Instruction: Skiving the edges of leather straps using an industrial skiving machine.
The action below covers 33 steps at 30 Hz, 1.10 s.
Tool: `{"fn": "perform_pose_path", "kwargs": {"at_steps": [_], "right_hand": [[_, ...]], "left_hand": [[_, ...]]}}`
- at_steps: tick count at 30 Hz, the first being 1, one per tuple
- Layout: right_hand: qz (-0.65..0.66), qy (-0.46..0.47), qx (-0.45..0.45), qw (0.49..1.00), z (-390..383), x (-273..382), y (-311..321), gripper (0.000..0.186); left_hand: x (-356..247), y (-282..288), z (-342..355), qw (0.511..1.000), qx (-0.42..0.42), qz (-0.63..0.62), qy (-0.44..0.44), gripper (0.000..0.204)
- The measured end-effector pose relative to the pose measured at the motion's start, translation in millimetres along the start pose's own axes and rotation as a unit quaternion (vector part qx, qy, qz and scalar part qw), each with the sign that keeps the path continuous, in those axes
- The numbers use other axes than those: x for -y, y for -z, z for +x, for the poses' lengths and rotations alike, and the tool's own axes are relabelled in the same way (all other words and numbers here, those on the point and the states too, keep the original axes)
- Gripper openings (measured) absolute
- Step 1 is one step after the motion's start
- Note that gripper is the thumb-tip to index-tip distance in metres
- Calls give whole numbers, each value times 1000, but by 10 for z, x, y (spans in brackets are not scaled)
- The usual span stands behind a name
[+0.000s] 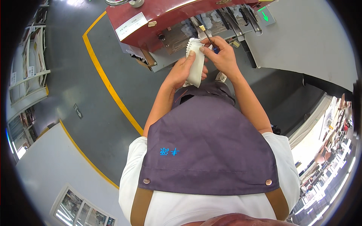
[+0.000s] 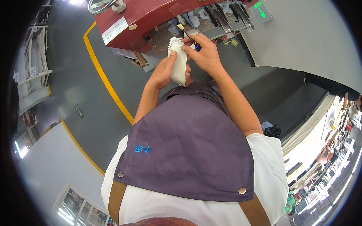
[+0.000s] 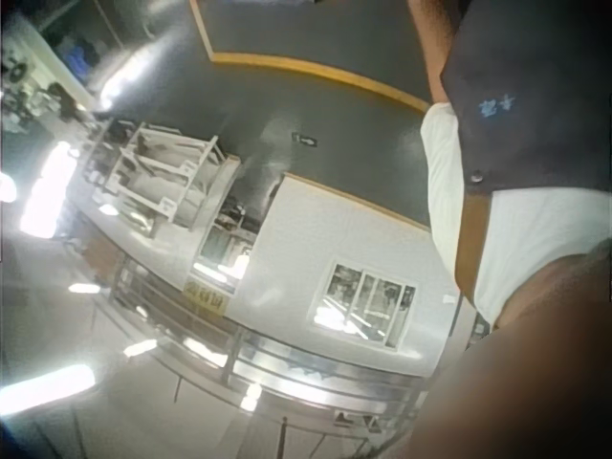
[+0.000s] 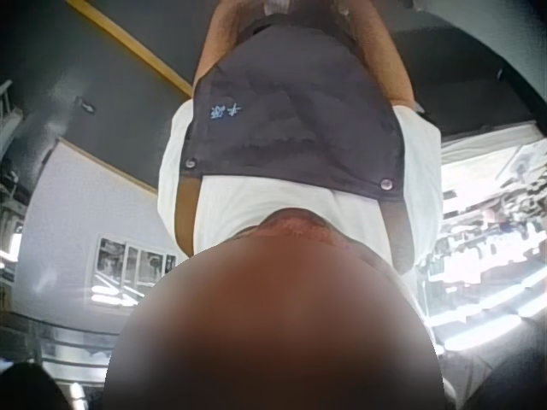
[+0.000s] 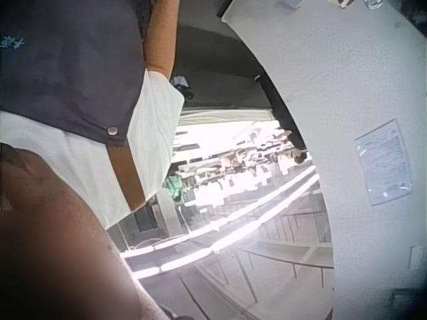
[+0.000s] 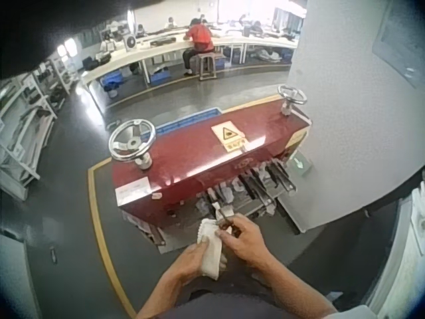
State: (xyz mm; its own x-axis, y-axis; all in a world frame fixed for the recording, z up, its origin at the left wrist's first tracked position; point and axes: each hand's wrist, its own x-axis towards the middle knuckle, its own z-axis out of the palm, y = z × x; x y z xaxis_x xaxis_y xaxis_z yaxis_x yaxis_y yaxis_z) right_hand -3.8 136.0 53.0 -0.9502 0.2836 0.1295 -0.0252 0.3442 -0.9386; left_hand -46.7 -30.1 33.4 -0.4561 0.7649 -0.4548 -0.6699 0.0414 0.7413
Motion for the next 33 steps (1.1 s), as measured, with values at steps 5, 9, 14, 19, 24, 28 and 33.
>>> {"fn": "perform_pose_path", "kwargs": {"at_steps": [5,9,14,19,24,28,33], "right_hand": [[55,-109,71,990,-76,84,67,23],[-91,12,29,995,-176,-87,92,26],[-2,5,7,1000,-300,-42,43,22],[210,-160,114,958,-380,111,235,18],[233,-204,170,935,-589,134,1012,25],[396,-5,48,917,-896,-166,1793,23],[471,213,74,853,-1088,-109,2710,12]], "left_hand": [[27,10,-58,998,38,-43,29,83],[44,-111,-49,997,11,-68,38,83],[169,-89,61,980,5,-194,47,60],[227,2,96,975,-98,-201,-7,31],[222,195,-4,962,-197,-90,-165,31],[89,423,-138,935,-257,-92,-225,29],[-67,811,-480,929,-224,-102,-277,27]]}}
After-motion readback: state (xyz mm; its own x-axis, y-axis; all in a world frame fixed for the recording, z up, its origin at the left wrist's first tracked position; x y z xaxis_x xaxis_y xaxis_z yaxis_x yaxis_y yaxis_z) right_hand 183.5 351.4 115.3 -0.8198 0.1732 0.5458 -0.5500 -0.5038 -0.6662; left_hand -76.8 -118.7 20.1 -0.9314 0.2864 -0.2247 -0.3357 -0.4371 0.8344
